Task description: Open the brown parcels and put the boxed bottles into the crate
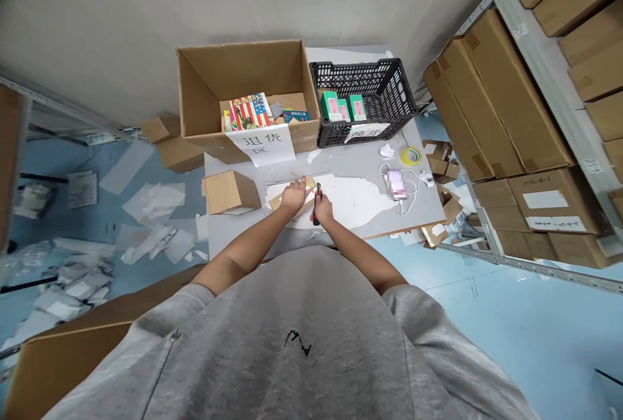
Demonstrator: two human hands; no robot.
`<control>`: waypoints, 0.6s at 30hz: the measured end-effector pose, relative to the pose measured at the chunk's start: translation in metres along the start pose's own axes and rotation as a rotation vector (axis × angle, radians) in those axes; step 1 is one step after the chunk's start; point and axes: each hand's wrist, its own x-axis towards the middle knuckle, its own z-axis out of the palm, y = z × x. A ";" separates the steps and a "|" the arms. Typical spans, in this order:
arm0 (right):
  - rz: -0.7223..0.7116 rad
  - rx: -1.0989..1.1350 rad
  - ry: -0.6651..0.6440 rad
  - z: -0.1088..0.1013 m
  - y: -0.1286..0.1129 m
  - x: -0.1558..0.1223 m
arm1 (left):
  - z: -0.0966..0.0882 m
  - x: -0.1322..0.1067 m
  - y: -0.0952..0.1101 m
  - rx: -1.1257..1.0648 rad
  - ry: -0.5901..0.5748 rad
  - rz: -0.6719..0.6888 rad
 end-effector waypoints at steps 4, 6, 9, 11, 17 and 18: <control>0.020 -0.122 0.046 0.002 -0.020 0.001 | -0.003 0.005 -0.002 -0.008 -0.016 -0.022; 0.041 -0.169 0.049 0.001 -0.027 0.000 | -0.005 0.007 -0.003 -0.026 -0.029 -0.030; 0.065 -0.225 0.026 -0.001 -0.031 -0.001 | -0.008 0.008 -0.004 -0.049 -0.043 -0.035; 0.069 -0.256 0.021 -0.003 -0.033 0.001 | -0.009 0.008 -0.003 -0.057 -0.045 -0.044; 0.073 -0.319 0.008 -0.002 -0.042 0.009 | -0.012 0.009 -0.004 -0.079 -0.036 -0.066; 0.057 -0.322 0.009 -0.001 -0.042 0.007 | -0.013 0.010 -0.004 -0.084 -0.034 -0.067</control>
